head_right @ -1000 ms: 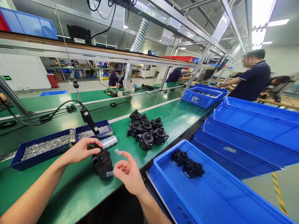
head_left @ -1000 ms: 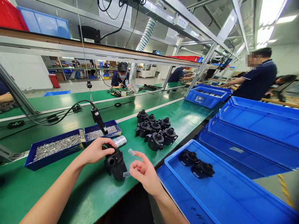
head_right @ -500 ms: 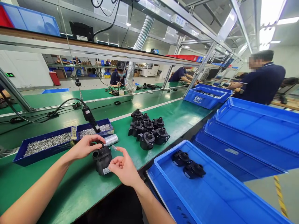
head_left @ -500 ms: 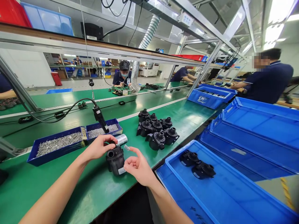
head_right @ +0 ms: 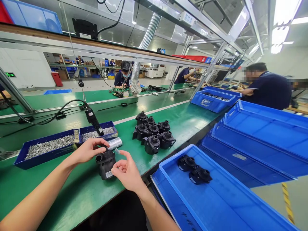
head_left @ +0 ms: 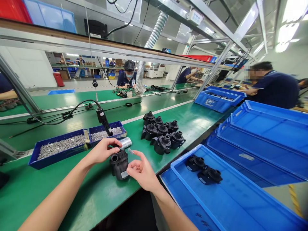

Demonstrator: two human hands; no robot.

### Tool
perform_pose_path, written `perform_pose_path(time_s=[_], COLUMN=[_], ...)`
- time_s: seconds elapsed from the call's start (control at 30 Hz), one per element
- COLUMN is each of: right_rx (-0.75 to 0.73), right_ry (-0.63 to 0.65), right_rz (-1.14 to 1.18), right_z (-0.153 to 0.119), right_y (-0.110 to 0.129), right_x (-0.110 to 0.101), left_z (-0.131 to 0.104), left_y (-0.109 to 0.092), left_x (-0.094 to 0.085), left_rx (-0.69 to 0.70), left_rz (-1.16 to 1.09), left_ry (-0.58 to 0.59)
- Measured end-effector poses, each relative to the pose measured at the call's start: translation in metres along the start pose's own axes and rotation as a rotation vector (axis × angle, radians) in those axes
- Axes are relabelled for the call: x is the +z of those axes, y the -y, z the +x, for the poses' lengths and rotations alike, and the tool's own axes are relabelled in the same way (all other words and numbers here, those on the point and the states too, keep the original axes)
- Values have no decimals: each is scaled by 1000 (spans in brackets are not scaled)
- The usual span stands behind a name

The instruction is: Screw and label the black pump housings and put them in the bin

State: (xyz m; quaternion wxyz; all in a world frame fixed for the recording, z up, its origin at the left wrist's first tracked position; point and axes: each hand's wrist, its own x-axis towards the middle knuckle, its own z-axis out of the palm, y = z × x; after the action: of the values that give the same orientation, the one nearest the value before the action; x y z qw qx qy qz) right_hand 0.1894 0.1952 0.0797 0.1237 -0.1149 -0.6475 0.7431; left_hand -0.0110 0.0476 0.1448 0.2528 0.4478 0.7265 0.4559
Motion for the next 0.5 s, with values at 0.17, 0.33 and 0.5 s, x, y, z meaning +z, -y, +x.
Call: perform_pose_path(time_s=[0.17, 0.33, 0.5], right_rx=[-29, -62, -192], right_ry=[-28, -60, -152], right_rz=[-23, -85, -337], right_z=[-1, -5, -3], right_y=[-2, -2, -14], right_x=[1, 5, -6], left_z=[-1, 0, 2], left_y=[0, -2, 1], left_x=[-1, 0, 0], left_rx=[-5, -14, -2], left_rz=[0, -5, -1], left_ry=[-4, -4, -3])
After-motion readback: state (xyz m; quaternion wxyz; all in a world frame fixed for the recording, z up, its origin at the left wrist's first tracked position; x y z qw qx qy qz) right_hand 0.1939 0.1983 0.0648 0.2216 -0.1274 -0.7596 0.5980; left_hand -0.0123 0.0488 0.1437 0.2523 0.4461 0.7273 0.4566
